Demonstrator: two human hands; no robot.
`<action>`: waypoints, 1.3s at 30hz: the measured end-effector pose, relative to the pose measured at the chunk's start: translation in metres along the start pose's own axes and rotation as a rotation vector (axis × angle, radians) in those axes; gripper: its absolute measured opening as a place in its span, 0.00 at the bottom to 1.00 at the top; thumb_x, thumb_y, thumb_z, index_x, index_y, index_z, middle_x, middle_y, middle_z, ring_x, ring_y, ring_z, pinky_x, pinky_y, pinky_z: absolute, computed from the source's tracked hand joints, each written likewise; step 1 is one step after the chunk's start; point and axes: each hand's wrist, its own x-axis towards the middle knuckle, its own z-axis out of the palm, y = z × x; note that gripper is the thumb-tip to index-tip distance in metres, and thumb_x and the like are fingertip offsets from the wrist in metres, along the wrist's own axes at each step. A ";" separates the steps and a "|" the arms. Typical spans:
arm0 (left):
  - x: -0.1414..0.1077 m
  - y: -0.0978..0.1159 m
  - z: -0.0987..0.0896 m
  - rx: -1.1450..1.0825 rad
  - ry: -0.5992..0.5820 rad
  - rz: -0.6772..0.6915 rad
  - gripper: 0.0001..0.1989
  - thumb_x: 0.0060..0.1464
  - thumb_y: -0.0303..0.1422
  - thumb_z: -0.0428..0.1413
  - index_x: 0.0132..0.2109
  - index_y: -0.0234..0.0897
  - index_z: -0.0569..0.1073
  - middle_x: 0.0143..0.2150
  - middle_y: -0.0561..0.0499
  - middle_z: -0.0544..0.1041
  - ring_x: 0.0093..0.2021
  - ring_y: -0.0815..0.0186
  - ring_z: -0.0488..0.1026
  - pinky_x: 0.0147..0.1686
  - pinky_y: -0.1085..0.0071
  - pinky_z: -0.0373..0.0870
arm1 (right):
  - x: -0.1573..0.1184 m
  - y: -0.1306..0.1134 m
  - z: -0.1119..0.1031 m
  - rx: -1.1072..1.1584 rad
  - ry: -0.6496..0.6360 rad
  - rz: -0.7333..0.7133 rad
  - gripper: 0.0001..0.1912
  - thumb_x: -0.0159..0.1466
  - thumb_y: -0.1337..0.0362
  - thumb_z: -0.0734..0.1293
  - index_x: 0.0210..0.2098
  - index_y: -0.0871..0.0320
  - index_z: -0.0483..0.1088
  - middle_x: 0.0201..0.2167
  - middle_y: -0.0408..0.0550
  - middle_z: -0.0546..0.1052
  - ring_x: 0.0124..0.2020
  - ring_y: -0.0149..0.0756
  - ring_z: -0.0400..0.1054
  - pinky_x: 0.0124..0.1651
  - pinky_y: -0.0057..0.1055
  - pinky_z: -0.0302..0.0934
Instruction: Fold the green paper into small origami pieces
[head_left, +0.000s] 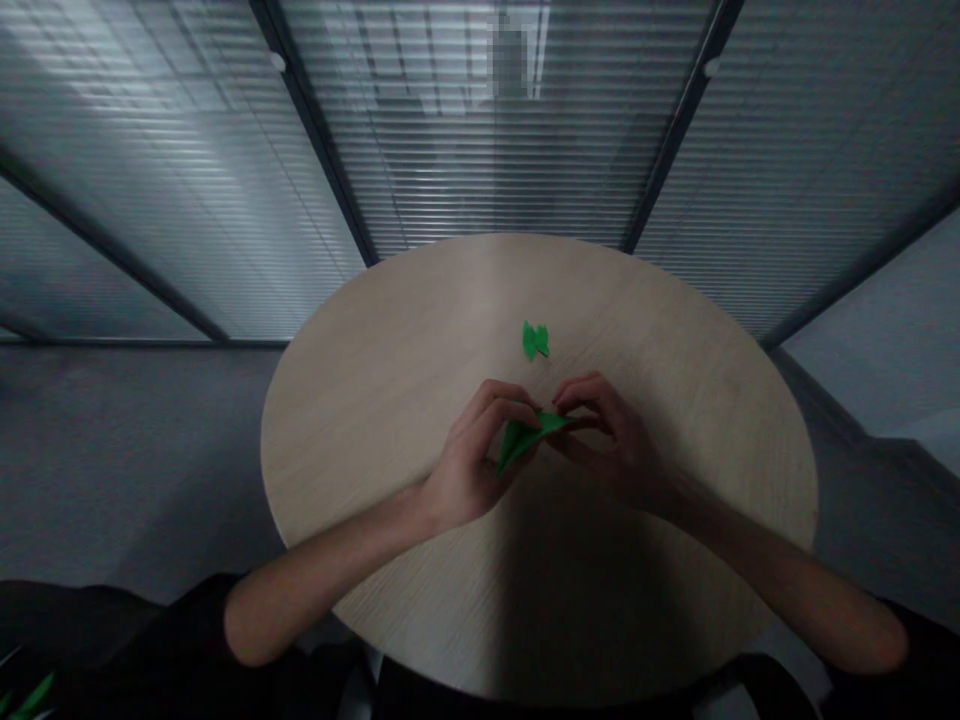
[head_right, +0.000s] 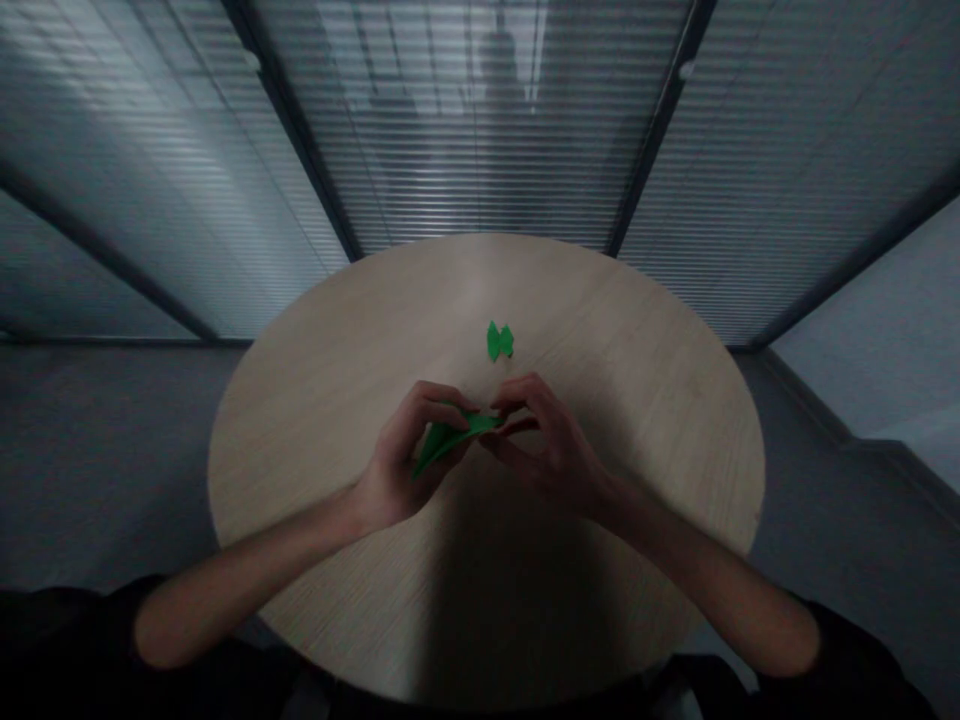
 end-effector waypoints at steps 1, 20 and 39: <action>0.000 0.000 0.000 0.006 0.009 0.003 0.09 0.63 0.23 0.58 0.49 0.38 0.70 0.48 0.44 0.73 0.48 0.61 0.75 0.44 0.63 0.77 | 0.000 0.001 0.000 -0.048 0.029 -0.047 0.12 0.65 0.62 0.75 0.46 0.52 0.70 0.45 0.46 0.75 0.44 0.35 0.75 0.44 0.32 0.77; 0.000 0.000 0.003 -0.259 -0.081 -0.176 0.07 0.66 0.29 0.59 0.50 0.39 0.72 0.46 0.43 0.77 0.44 0.61 0.78 0.40 0.64 0.79 | -0.003 -0.009 0.000 0.091 0.081 -0.075 0.01 0.66 0.66 0.74 0.37 0.54 0.78 0.37 0.46 0.81 0.33 0.32 0.79 0.36 0.29 0.77; -0.001 -0.001 0.003 -0.292 0.000 -0.190 0.06 0.62 0.30 0.64 0.44 0.39 0.74 0.45 0.45 0.79 0.43 0.62 0.79 0.41 0.64 0.80 | -0.002 -0.009 -0.003 0.085 0.019 0.013 0.04 0.64 0.63 0.75 0.35 0.55 0.77 0.34 0.46 0.81 0.34 0.33 0.78 0.37 0.29 0.76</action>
